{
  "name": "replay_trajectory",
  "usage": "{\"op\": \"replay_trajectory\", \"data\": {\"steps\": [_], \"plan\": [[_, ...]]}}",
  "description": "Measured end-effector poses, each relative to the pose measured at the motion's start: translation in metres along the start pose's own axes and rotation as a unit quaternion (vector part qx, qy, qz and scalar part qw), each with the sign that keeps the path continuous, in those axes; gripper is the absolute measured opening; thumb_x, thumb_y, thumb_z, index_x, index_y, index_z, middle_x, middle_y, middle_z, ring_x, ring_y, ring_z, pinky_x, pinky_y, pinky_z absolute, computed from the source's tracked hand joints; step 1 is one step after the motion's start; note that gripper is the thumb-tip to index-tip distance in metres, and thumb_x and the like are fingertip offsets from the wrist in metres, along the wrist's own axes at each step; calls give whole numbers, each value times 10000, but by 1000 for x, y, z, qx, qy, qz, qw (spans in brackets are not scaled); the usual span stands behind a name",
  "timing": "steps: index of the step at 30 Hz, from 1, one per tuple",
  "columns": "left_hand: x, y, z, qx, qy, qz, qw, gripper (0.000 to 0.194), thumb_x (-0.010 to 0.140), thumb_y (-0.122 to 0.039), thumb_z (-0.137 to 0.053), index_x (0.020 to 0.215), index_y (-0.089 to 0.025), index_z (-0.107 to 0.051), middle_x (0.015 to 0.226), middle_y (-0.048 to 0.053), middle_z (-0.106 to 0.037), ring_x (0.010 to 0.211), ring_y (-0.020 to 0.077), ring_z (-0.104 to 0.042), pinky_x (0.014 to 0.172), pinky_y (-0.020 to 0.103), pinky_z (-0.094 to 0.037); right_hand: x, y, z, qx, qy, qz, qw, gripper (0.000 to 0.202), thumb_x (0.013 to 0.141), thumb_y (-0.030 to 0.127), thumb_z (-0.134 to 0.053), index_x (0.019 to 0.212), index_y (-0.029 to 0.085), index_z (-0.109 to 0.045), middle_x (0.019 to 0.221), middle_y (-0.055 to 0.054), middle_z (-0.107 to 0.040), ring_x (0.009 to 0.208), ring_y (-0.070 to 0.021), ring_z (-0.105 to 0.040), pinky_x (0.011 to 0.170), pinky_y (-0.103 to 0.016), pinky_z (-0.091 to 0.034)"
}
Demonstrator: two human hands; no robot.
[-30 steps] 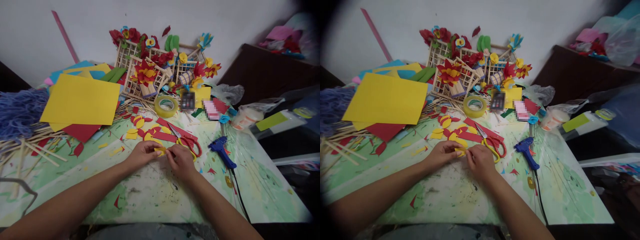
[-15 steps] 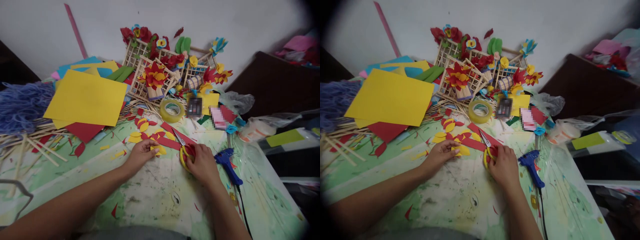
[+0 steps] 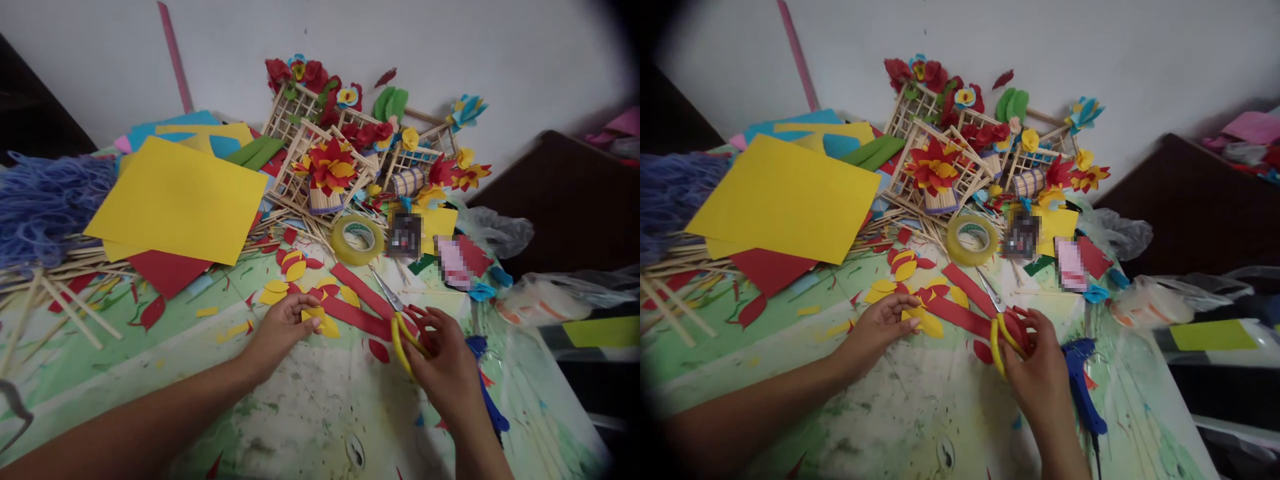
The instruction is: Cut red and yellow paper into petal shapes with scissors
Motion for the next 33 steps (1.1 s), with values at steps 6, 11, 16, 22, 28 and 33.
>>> {"op": "replay_trajectory", "data": {"steps": [6,11,16,22,28,33], "plan": [[1,3,0,-67,-4,25,997,334,680,-256,-727,955,-174,-558,940,5,-539,720,95,-587,685,274,-549,-20,38,-18,11,2,81,997,478,656,370,-687,1090,224,-549,827,-46,-696,629,-176,-657,509,-248,-527],[2,2,1,-102,-4,13,995,360,670,-226,-739,973,-173,-552,907,7,-568,714,98,-598,636,226,-525,-36,57,-49,-168,67,127,975,527,627,398,-679,1090,185,-542,788,-63,-680,647,-226,-646,522,-306,-517],[1,1,-2,-112,15,5,994,371,666,-160,-724,992,-182,-548,871,-1,-603,646,97,-614,619,232,-511,-39,53,-60,-227,105,154,956,628,668,401,-651,1205,123,-479,989,-145,-623,880,-276,-608,732,-390,-516],[1,0,-3,-107,7,10,994,406,616,-118,-734,979,-175,-563,820,-5,-598,700,106,-598,601,199,-492,-41,51,-66,-217,138,154,954,693,673,441,-664,1254,127,-454,1051,-148,-595,940,-277,-578,780,-389,-503],[1,4,-5,-108,20,23,994,456,613,-101,-733,1020,-189,-547,883,-4,-579,747,99,-592,640,196,-496,-44,52,-69,-209,152,153,954,724,668,487,-668,1258,123,-460,1041,-145,-611,944,-280,-587,779,-383,-505],[0,5,-6,-110,29,24,993,442,645,-128,-722,1040,-192,-534,844,-10,-573,671,88,-595,600,199,-496,-44,51,-67,-204,145,164,954,709,679,490,-660,1258,129,-464,1021,-136,-627,906,-267,-605,750,-362,-512]]}}
Point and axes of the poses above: each hand's wrist, its own x-axis towards the middle knuckle, its own z-axis out of the back of the hand, y = z × x, the point moved 8 cm from there along x, towards the middle knuckle
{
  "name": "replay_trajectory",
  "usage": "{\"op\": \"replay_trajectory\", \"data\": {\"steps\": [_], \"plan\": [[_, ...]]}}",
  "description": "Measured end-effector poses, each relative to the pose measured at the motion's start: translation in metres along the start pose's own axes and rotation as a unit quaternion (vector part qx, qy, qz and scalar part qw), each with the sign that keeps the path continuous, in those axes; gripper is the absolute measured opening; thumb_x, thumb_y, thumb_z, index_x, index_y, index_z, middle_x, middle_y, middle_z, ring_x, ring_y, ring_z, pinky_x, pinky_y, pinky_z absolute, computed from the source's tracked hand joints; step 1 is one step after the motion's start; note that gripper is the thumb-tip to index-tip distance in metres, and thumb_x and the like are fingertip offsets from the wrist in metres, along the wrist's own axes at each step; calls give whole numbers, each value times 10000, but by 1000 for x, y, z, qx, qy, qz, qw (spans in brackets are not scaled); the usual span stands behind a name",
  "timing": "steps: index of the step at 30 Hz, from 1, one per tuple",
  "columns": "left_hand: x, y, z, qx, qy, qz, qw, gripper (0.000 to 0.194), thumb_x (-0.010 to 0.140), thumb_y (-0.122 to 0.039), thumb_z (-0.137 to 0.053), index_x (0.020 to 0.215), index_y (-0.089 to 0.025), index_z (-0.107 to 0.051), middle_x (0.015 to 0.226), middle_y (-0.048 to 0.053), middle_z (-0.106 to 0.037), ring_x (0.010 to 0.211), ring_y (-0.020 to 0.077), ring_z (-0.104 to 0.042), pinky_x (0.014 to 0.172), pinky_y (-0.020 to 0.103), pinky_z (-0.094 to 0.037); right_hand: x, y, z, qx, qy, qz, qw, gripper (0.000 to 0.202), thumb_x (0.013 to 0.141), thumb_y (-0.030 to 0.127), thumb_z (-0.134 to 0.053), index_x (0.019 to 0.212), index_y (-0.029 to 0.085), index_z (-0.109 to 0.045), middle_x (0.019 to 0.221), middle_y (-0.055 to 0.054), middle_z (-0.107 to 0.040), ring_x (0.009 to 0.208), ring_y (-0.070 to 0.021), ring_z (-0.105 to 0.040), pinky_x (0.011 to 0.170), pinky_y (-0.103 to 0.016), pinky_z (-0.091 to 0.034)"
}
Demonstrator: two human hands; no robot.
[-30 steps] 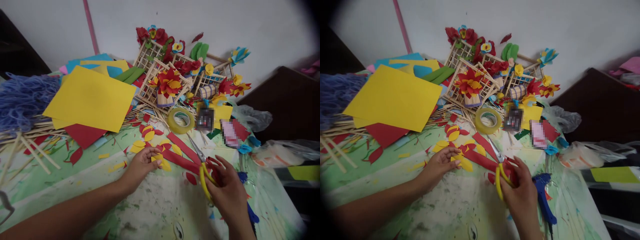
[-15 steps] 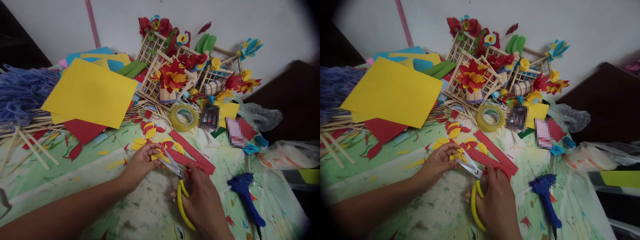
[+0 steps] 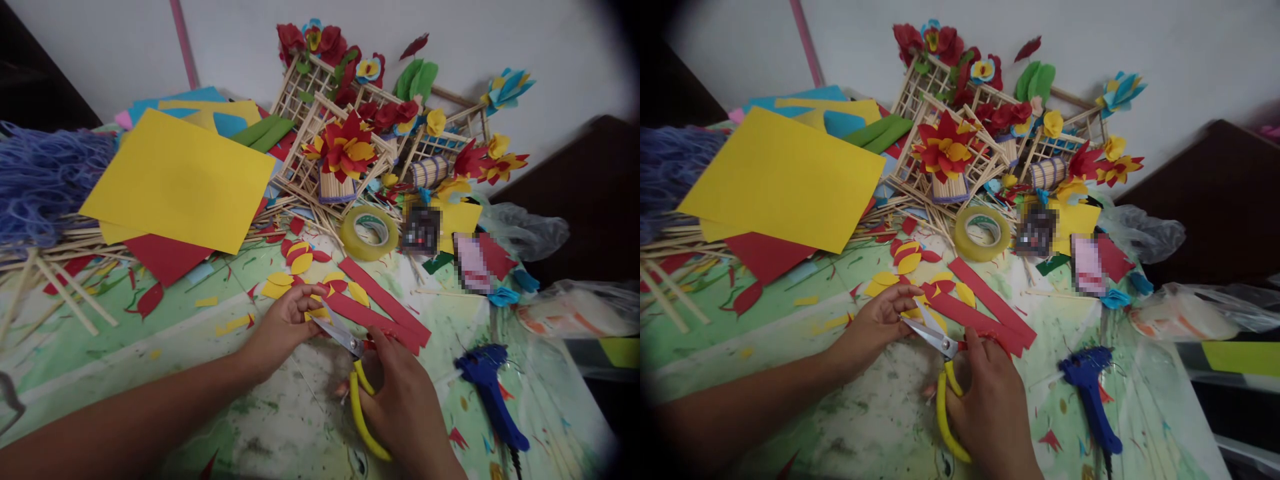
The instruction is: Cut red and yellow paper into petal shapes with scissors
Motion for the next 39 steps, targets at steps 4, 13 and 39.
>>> {"op": "replay_trajectory", "data": {"steps": [4,13,39], "plan": [[2,2,2,1,-5,7,1000,452,643,-114,-720,1045,-194,-532,844,-12,-573,647,80,-592,576,191,-491,-1,0,1,-4,-3,8,1000,719,672,497,-672,1255,127,-470,1002,-131,-641,881,-259,-618,725,-351,-522],[0,1,-1,-9,6,12,1000,458,642,-91,-710,1050,-189,-526,823,-19,-578,646,86,-604,593,209,-510,-1,-3,-1,10,8,-9,1000,682,671,456,-670,1242,131,-486,1018,-129,-658,895,-261,-629,738,-347,-524],[1,-11,-1,47,17,-10,999,430,674,-104,-708,1050,-194,-520,757,-36,-624,704,79,-592,623,166,-454,-2,-2,8,6,20,-4,1000,483,684,343,-591,1127,154,-557,866,-85,-718,756,-234,-676,592,-285,-510]]}}
Point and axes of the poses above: each hand's wrist, its own x-axis towards the middle knuckle, its own z-axis out of the back of the hand, y = z × x, the point moved 8 cm from there along x, towards the middle knuckle
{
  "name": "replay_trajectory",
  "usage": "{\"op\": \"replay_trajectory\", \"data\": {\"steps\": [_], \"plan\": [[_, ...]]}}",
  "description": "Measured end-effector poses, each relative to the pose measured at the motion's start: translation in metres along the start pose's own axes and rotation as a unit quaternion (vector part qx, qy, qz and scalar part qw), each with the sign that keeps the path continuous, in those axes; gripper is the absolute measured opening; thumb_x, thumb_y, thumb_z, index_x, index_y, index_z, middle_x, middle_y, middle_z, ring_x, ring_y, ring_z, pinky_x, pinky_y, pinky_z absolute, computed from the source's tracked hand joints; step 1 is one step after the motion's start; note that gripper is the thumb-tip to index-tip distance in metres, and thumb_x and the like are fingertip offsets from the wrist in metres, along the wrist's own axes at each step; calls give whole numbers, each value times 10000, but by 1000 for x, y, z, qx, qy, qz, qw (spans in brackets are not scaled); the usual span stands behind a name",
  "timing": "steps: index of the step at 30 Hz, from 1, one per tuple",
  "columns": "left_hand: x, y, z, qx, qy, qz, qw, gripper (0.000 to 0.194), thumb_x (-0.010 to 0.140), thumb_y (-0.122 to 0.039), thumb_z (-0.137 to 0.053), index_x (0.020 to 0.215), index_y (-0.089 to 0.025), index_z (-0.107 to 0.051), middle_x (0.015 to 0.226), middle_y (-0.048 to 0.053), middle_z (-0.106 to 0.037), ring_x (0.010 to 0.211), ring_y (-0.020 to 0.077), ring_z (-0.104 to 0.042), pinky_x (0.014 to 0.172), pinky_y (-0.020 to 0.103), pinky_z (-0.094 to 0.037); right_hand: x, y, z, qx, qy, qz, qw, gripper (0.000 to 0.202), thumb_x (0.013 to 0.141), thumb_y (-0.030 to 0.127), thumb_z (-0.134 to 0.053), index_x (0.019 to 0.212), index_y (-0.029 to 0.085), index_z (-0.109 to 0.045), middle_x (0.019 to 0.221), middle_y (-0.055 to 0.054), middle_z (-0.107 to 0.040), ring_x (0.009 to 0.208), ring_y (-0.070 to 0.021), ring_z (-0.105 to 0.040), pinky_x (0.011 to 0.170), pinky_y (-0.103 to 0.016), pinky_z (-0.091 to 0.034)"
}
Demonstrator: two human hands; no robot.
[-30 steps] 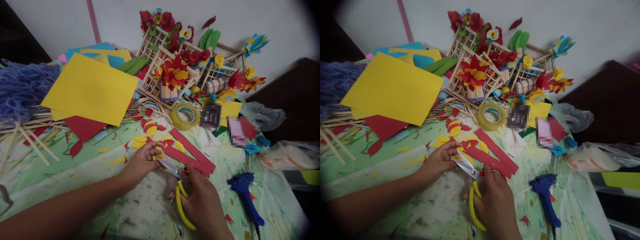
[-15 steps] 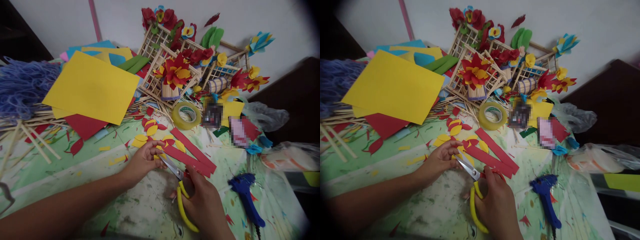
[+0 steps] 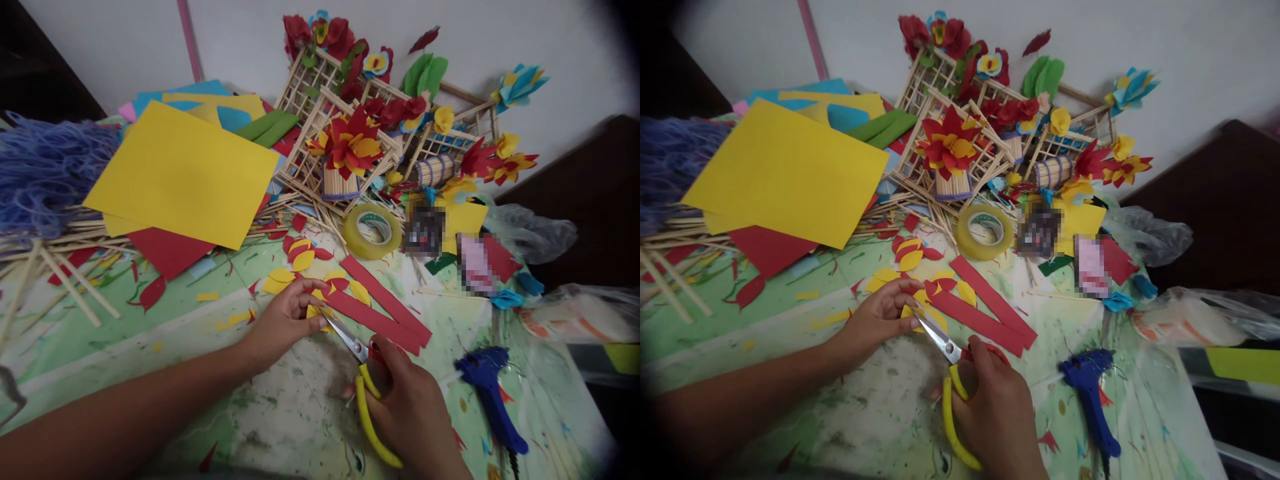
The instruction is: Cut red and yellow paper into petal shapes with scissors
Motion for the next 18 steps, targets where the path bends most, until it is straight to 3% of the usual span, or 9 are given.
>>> {"op": "replay_trajectory", "data": {"steps": [18], "plan": [[0,-4,4,39,-38,-2,999,433,670,-190,-718,1053,-195,-515,723,-32,-593,689,113,-561,634,233,-411,-3,-11,-5,39,29,-45,998,420,687,333,-610,1084,204,-567,804,-34,-710,653,-205,-671,544,-266,-492]]}}
Point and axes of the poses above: each hand's wrist, its own x-axis towards the middle knuckle, its own z-axis out of the back of the hand, y = z × x, the point moved 8 cm from there along x, towards the middle knuckle
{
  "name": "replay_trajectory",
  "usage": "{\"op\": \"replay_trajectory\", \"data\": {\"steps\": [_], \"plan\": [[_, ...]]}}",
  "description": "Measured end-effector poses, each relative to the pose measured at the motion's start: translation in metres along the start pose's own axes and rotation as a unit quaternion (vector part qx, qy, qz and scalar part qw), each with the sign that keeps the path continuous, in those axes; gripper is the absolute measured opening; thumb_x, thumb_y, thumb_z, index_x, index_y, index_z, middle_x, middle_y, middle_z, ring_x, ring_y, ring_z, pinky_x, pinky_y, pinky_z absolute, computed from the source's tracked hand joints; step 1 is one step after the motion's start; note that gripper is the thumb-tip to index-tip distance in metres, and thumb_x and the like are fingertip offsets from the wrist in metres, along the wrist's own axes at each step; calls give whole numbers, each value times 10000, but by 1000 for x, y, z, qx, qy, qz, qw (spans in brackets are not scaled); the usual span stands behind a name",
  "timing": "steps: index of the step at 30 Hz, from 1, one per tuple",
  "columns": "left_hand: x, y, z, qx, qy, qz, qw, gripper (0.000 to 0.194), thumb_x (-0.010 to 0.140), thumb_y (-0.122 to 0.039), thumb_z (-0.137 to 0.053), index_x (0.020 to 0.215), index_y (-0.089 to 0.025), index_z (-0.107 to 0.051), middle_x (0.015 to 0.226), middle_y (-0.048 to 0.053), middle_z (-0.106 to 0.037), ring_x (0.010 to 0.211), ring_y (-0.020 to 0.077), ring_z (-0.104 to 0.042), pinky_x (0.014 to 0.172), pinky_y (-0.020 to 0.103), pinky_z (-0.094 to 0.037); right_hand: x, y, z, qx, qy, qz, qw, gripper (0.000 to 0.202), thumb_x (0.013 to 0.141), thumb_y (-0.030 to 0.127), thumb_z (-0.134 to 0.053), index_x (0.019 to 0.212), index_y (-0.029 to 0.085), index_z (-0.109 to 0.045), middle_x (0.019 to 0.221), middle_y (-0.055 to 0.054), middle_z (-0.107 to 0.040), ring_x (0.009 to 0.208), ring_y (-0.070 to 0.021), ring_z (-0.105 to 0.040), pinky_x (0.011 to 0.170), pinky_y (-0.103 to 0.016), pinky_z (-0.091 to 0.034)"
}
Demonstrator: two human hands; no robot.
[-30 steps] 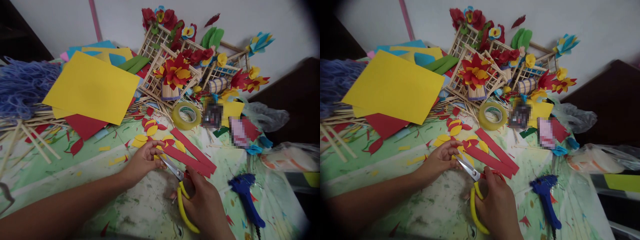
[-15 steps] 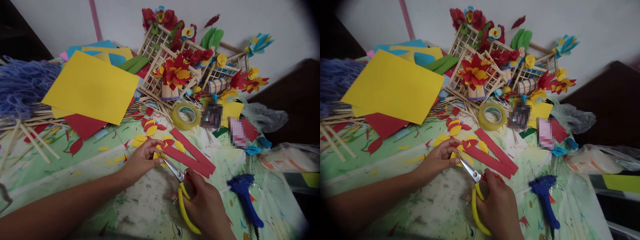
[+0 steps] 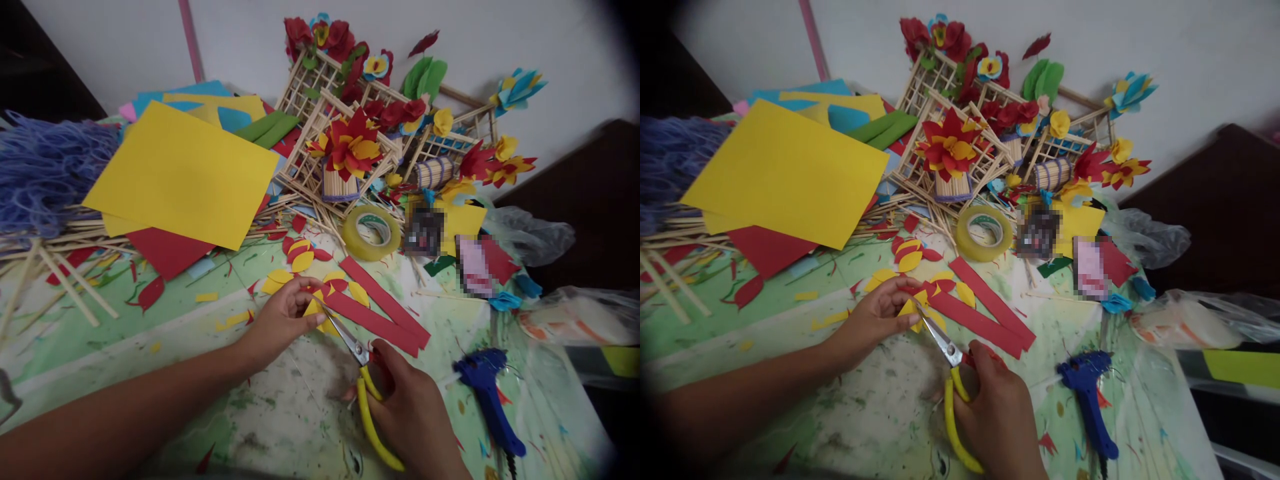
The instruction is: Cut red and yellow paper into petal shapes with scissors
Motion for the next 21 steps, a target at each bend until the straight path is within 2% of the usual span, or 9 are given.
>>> {"op": "replay_trajectory", "data": {"steps": [8,13,16,18,21], "plan": [[0,-3,4,0,-27,-7,1000,429,664,-200,-725,1044,-189,-527,789,-14,-594,766,121,-552,693,234,-412,1,1,1,-7,-6,5,1000,392,680,315,-611,1056,210,-578,759,-30,-708,619,-202,-664,526,-256,-475],[0,-2,4,8,-24,-4,1000,414,677,-212,-715,1046,-195,-526,743,-31,-579,719,114,-549,655,225,-406,1,0,2,-2,-2,-3,1000,405,703,369,-605,1073,207,-579,773,-46,-710,612,-202,-659,519,-256,-462],[-1,-1,-1,7,3,-1,1000,414,688,-209,-706,1053,-202,-510,745,-30,-580,709,113,-569,643,226,-418,3,-5,3,17,-13,-27,999,398,706,385,-611,1059,206,-579,757,-42,-704,600,-198,-649,509,-257,-452],[-3,1,-8,-3,39,9,999,420,703,-219,-692,1070,-210,-489,763,-24,-583,697,123,-601,635,241,-440,4,-9,4,55,-24,-54,997,385,690,374,-627,1036,212,-576,671,-6,-678,540,-180,-618,467,-247,-430],[-10,7,-21,-9,102,34,994,472,710,-224,-681,1123,-227,-453,778,-25,-577,623,119,-609,582,248,-453,4,-9,5,195,-56,-88,975,416,652,335,-661,1035,208,-560,634,22,-652,524,-157,-597,461,-237,-447]]}}
Point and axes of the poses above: each hand's wrist, its own x-axis towards the middle knuckle, its own z-axis out of the back of the hand, y = z × x, the point moved 8 cm from there along x, towards the middle knuckle
